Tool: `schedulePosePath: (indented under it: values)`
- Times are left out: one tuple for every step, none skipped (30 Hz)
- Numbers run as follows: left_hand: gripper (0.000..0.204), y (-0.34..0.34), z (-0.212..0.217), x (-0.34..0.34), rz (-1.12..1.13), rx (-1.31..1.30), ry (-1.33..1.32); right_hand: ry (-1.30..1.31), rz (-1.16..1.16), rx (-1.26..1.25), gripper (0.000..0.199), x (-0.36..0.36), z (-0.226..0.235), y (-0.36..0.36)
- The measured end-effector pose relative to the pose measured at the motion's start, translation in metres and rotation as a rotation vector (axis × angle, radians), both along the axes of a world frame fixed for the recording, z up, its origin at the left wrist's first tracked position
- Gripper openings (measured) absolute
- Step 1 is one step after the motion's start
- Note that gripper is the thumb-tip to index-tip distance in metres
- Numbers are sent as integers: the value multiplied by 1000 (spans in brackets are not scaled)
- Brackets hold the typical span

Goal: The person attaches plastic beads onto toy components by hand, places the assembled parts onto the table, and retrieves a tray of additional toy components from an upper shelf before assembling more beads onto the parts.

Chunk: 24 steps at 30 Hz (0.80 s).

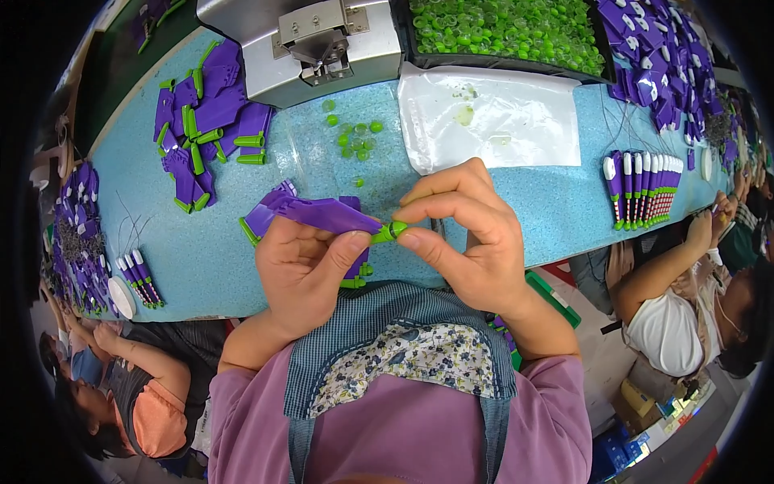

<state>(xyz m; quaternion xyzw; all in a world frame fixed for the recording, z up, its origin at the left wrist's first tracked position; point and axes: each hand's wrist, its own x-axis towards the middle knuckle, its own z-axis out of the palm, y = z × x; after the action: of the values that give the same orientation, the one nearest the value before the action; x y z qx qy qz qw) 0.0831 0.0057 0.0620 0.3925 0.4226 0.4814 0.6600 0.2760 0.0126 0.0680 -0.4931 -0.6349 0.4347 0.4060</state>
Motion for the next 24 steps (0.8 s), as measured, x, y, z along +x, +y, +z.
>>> schedulePosePath:
  values:
    - [18,0,0,0,-2,-2,1,-15,11,18,15,0,-1,0]
    - [19,1,1,0,-24,5,-7,-29,22,36,15,-1,-1,0]
    - [19,2,1,-1,-45,11,-16,-27,20,33,15,-3,-3,-3]
    - [19,3,0,-1,-47,9,-14,65,-2,-47,14,-5,-5,-6]
    - [20,3,-2,-1,-55,3,-42,158,-24,-124,13,-6,-7,-9]
    - [21,3,-3,-1,-63,-4,-71,162,-25,-123,13,-6,-9,-9]
    - [21,3,-3,-2,-62,-3,-67,176,-4,-155,12,-6,-12,-9]
    - [21,3,-4,-5,-87,-38,-59,190,17,-189,12,-7,-13,-8]
    - [20,3,-4,-8,-110,-72,-51,195,19,-190,12,-9,-14,-7]
    - [20,4,-4,-13,-107,-72,-46,194,38,-200,13,-12,-14,-6]
    - [19,7,-4,-19,-125,-71,-23,193,57,-208,13,-14,-15,-5]
    - [18,10,-4,-26,-142,-70,0,198,61,-206,13,-16,-15,1]
    - [18,14,-4,-33,-158,-68,23,128,90,-169,13,-17,-16,10]
    - [18,16,-4,-41,-70,-42,156,59,122,-134,12,-19,-15,20]
    - [19,20,-5,-50,18,-15,287,-23,28,-85,12,-20,-15,30]
    - [18,25,-13,-64,85,104,530,-128,-34,5,13,-20,-19,40]
    - [17,30,-17,-77,119,187,688,-228,-92,97,14,-19,-23,50]
    - [17,33,-18,-87,152,269,850,-302,-75,186,15,-19,-29,59]
    - [12,32,-19,-92,185,262,949,-374,-58,276,17,-19,-33,64]
    - [11,30,-20,-96,180,286,1035,-382,-34,318,18,-22,-34,67]
    - [9,27,-22,-99,176,308,1123,-418,-13,347,18,-25,-36,70]
    - [7,22,-25,-100,164,259,1134,-453,7,378,18,-27,-38,71]
    - [7,18,-25,-100,127,366,1181,-492,25,391,18,-27,-38,72]
    - [6,15,-24,-101,85,472,1227,-500,31,420,17,-28,-39,72]
